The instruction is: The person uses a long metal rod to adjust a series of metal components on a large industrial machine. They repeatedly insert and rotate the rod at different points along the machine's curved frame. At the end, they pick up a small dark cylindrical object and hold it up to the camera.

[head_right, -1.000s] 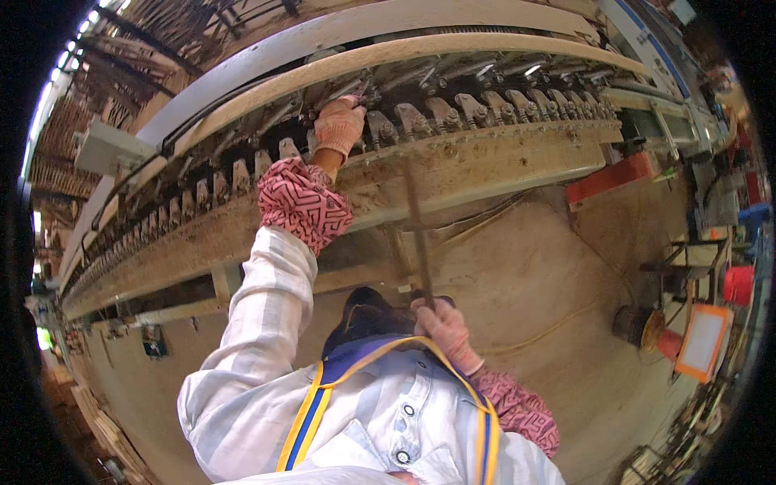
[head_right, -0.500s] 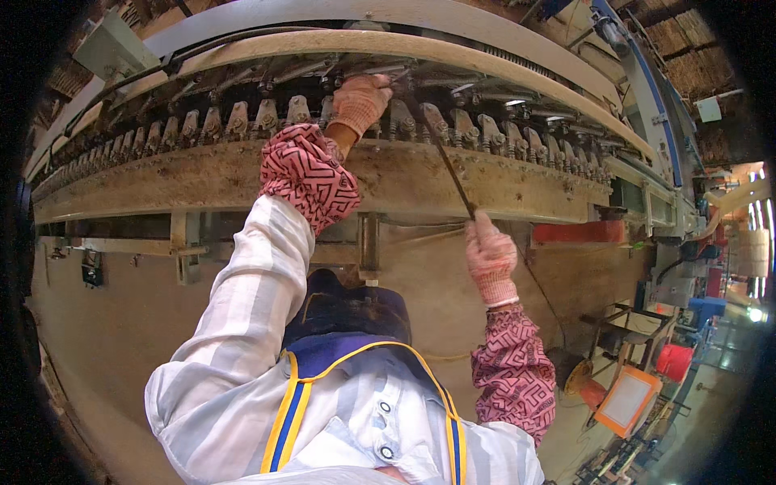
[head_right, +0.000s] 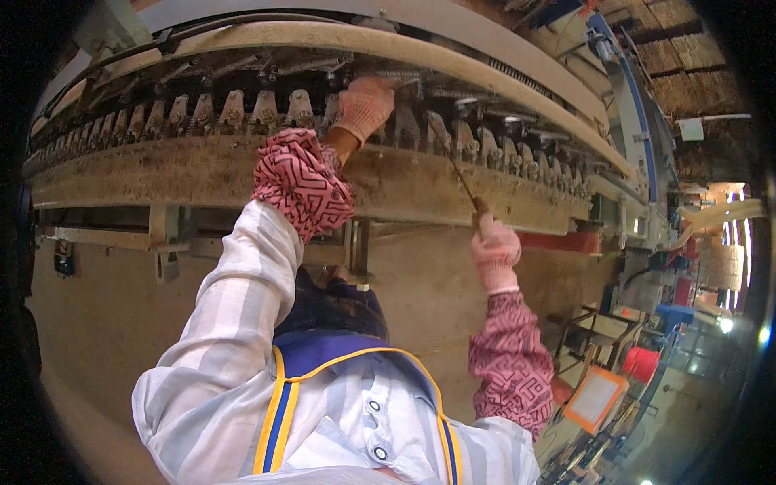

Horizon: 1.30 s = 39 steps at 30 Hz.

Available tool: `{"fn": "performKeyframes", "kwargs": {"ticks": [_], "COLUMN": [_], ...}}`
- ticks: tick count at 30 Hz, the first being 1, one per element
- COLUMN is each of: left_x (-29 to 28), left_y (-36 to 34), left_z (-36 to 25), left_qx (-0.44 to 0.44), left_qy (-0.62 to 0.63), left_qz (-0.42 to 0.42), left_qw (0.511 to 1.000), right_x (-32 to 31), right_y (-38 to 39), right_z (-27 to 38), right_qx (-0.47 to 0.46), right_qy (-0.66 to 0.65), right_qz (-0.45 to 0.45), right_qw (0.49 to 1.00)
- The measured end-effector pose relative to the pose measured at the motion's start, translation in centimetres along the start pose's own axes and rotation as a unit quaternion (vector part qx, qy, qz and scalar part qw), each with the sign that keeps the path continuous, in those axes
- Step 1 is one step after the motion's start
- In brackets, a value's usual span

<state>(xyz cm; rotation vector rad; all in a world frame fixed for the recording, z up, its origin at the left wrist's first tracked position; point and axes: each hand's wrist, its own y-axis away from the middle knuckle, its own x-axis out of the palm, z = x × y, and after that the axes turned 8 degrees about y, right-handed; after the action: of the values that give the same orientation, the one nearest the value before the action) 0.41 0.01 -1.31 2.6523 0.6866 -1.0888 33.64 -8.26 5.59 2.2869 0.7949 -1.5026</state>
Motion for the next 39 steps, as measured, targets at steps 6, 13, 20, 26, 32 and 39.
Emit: {"fn": "performKeyframes", "kwargs": {"ticks": [6, 13, 20, 26, 32, 39], "left_x": [-0.6, -1.3, -0.8, -2.8, -4.2, -2.7], "left_y": [0.4, -0.9, 0.5, -0.1, 1.0, 0.1], "left_z": [-0.2, -1.1, -0.4, -1.4, -2.2, -1.2], "left_qx": [0.002, -0.092, 0.021, -0.052, -0.08, -0.069], "left_qy": [-0.012, 0.01, 0.011, 0.0, 0.078, 0.079], "left_qz": [0.011, 0.101, 0.015, 0.124, 0.137, 0.154], "left_qw": [1.0, 0.991, 1.0, 0.991, 0.984, 0.982], "right_x": [1.5, 1.1, -0.7, 0.5, 2.8, -0.2], "right_y": [-0.2, -0.3, 0.5, 0.4, 1.6, 4.5], "right_z": [0.6, 1.6, 3.7, 3.8, 2.2, 3.8], "right_qx": [-0.019, -0.012, 0.032, 0.024, 0.085, 0.129], "right_qy": [-0.03, -0.057, -0.113, -0.026, 0.023, -0.253], "right_qz": [-0.098, -0.182, -0.174, -0.148, 0.071, 0.068], "right_qw": [0.995, 0.982, 0.978, 0.988, 0.994, 0.956]}}
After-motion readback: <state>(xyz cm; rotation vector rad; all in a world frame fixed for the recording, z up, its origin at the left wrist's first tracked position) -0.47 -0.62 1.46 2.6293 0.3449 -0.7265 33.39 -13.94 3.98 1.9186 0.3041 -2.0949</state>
